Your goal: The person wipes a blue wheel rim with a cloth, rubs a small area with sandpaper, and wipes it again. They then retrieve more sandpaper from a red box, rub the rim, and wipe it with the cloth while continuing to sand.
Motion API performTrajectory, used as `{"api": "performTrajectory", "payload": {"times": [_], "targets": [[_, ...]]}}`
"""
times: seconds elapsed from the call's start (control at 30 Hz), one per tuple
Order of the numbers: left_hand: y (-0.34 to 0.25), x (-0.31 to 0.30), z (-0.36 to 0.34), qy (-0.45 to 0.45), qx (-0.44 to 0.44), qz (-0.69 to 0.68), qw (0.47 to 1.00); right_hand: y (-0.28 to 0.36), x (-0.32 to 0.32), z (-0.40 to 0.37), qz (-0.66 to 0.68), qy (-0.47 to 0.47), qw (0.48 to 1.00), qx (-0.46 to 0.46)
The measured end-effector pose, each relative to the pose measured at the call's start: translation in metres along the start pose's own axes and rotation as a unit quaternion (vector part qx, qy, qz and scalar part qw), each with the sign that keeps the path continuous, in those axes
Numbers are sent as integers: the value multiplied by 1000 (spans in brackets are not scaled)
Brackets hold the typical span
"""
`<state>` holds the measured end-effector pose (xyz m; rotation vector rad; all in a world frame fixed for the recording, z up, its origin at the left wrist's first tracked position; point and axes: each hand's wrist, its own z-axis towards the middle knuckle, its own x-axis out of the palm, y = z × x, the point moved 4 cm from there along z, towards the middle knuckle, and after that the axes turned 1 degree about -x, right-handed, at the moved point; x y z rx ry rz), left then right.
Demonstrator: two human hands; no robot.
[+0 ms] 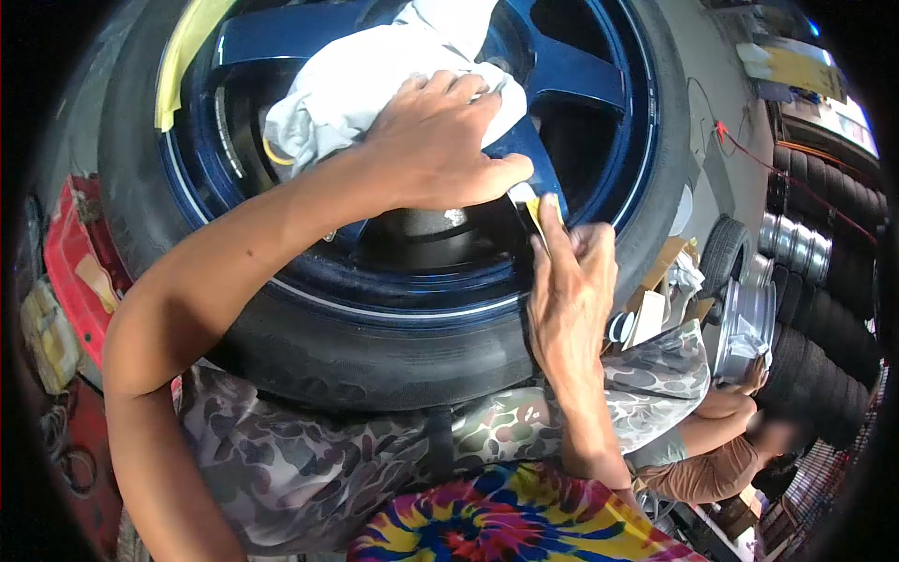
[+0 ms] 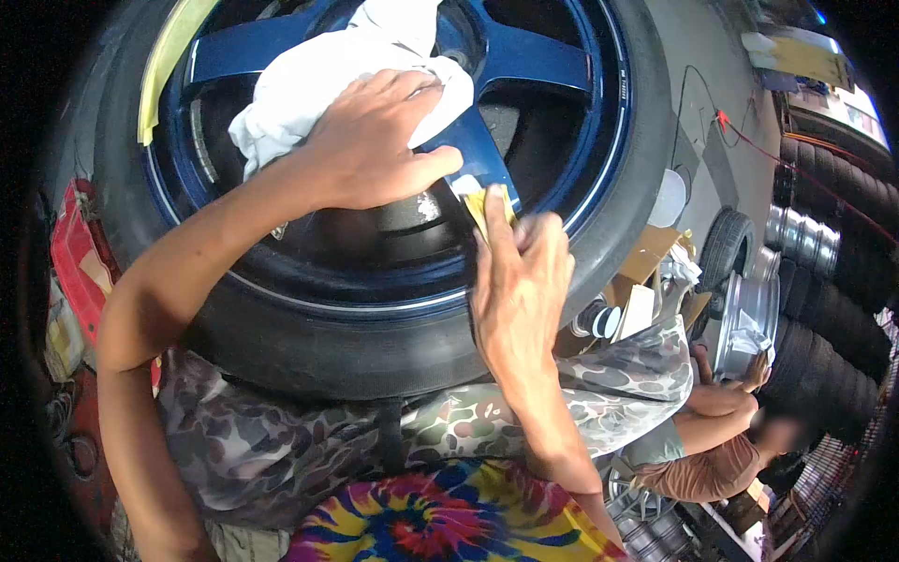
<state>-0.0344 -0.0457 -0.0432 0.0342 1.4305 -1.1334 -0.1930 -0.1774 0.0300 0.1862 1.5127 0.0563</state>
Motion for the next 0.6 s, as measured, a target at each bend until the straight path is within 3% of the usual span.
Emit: {"api": "performTrajectory", "payload": {"times": [0.17, 0.27, 0.37, 0.43, 0.6], "targets": [[2, -3, -3, 14, -3, 10, 1000, 8, -2, -12, 11, 38, 999, 17], [-2, 1, 0, 29, -4, 1, 1000, 0, -1, 1, 4, 12, 1000, 6], [5, -1, 0, -3, 6, 25, 1000, 12, 4, -2, 32, 17, 999, -12], [3, 1, -1, 5, 13, 10, 1000, 4, -4, -12, 11, 50, 998, 21], [6, -1, 0, 9, -3, 17, 1000, -1, 9, 6, 25, 23, 999, 8]]}}
